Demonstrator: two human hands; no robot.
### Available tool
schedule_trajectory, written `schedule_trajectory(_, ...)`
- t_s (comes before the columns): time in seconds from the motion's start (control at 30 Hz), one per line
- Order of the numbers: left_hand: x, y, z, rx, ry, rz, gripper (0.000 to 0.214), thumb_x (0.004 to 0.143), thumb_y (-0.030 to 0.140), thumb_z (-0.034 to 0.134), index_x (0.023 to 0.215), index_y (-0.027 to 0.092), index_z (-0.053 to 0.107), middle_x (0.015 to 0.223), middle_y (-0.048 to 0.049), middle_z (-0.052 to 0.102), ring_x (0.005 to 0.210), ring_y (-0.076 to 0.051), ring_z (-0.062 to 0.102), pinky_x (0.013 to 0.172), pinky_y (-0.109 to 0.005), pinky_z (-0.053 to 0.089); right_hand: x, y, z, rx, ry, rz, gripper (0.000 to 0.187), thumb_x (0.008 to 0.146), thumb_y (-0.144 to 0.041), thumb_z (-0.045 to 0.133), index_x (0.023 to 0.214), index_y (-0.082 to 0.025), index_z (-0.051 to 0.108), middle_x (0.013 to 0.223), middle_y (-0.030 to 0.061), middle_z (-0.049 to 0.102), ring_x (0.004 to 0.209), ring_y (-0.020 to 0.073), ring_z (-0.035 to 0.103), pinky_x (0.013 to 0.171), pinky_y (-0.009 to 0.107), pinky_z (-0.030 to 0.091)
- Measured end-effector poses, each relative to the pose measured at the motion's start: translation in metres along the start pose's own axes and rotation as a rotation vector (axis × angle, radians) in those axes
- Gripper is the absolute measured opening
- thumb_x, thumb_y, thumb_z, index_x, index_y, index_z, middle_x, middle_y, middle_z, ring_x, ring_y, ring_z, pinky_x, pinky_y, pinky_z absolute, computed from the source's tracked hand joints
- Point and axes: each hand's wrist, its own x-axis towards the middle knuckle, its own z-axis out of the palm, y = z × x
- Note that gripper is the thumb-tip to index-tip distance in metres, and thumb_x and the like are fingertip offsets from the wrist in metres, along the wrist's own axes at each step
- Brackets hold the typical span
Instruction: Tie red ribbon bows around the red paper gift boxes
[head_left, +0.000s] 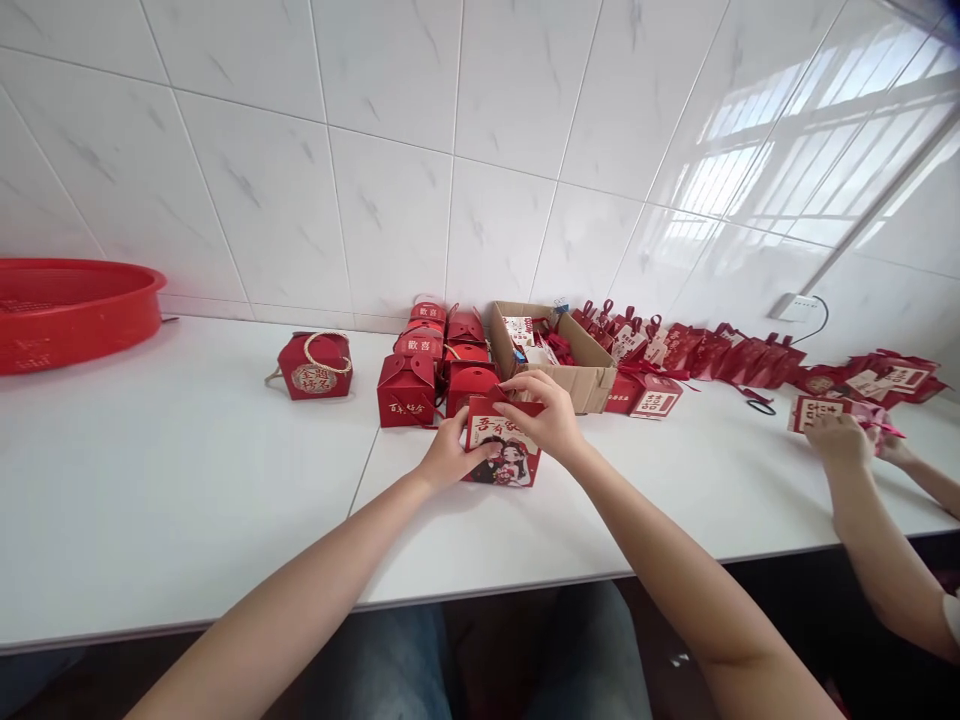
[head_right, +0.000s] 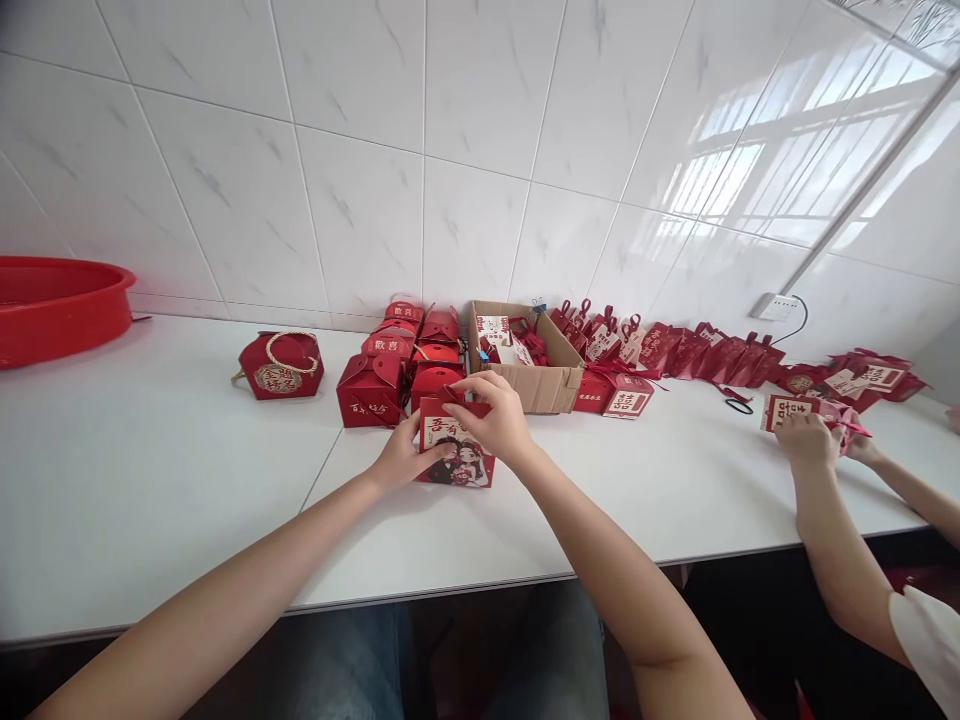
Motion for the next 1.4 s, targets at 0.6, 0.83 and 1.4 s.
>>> schedule_trajectory(0.6, 0.000, -0.003, 0.007, -0.160, -0.024, -0.100, 0.058, 0.068, 0.043, 0.075, 0.115, 0.018, 0.052, 0.110, -0.0087, 0.068, 0.098, -0.025, 0.066, 0.087, -0.039, 0.053, -0.002, 0.016, -0.002, 0.561, 0.052, 0.438, 0.035, 0.064, -0.042, 0.078, 0.083, -0.018, 0.060, 0.080, 0.0029, 0.063, 0.075, 0.0172, 0.063, 0.069, 0.032, 0.054)
schedule_trajectory(0.83, -0.002, -0.005, 0.010, -0.124, -0.119, -0.084, 0.054, 0.074, 0.046, 0.070, 0.115, 0.017, 0.049, 0.115, -0.0113, 0.065, 0.105, -0.027, 0.062, 0.089, -0.040, 0.051, -0.049, 0.048, -0.015, 0.624, -0.321, 0.503, 0.074, 0.063, -0.032, 0.081, 0.127, -0.022, 0.043, 0.121, 0.0104, 0.060, 0.105, 0.0235, 0.062, 0.087, 0.042, 0.054)
schedule_trajectory(1.4, -0.007, -0.002, 0.017, 0.543, -0.587, 0.182, 0.053, 0.088, 0.041, 0.052, 0.135, 0.021, 0.037, 0.136, -0.0120, 0.049, 0.125, -0.029, 0.045, 0.104, -0.047, 0.038, -0.198, 0.168, -0.220, -0.189, 0.594, 1.028, 0.058, 0.059, -0.046, 0.078, 0.107, -0.018, 0.059, 0.109, 0.0142, 0.068, 0.101, 0.0342, 0.065, 0.088, 0.048, 0.052)
